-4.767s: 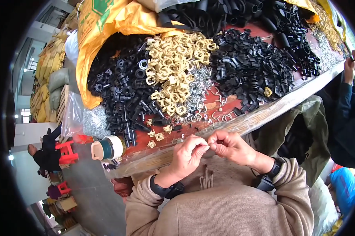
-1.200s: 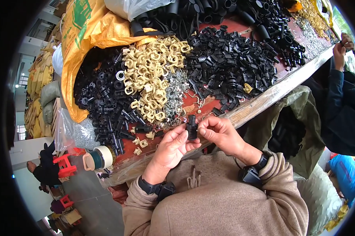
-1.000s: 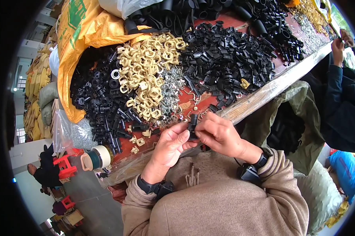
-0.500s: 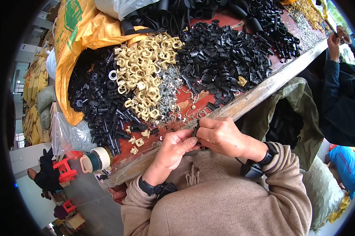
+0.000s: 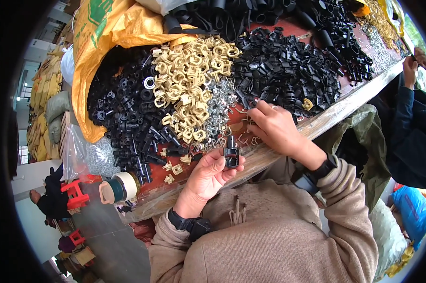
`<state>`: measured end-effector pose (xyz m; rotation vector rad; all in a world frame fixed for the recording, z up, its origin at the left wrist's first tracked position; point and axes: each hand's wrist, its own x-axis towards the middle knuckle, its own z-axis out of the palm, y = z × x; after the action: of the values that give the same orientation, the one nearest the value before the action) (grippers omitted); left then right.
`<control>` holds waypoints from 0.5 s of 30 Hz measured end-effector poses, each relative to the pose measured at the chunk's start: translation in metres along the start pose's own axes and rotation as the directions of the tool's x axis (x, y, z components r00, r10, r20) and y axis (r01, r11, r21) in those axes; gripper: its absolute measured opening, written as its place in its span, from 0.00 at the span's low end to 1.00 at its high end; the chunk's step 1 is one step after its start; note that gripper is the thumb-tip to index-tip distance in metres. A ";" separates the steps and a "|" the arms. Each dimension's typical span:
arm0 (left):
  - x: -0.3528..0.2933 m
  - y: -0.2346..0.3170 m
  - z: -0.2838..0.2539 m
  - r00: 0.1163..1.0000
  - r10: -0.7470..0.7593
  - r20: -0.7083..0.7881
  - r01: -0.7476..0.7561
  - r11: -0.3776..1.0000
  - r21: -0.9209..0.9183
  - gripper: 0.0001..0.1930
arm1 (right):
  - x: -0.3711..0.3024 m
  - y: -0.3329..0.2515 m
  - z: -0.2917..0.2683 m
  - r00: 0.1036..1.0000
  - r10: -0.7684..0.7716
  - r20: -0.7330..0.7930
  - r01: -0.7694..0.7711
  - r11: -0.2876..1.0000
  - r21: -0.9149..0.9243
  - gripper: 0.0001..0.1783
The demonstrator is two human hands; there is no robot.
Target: The person picks up a black plastic component and a small metal clip, presses the clip into the component, and then slides a larger black plastic sleeve over the assembly. They repeat this process multiple times, placing the finished assemblies into a green bag.
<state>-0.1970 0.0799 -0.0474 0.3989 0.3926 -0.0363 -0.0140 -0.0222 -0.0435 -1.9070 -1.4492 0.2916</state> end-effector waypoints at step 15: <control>-0.005 -0.007 0.002 0.993 0.076 -0.091 -0.073 0.996 0.045 0.11 | -0.019 -0.042 -0.020 0.953 -0.303 0.025 0.295 0.940 0.171 0.12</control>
<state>-0.2014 0.0726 -0.0467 0.4577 0.4689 0.0470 -0.0407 -0.0420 -0.0064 -1.5309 -1.6693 0.3081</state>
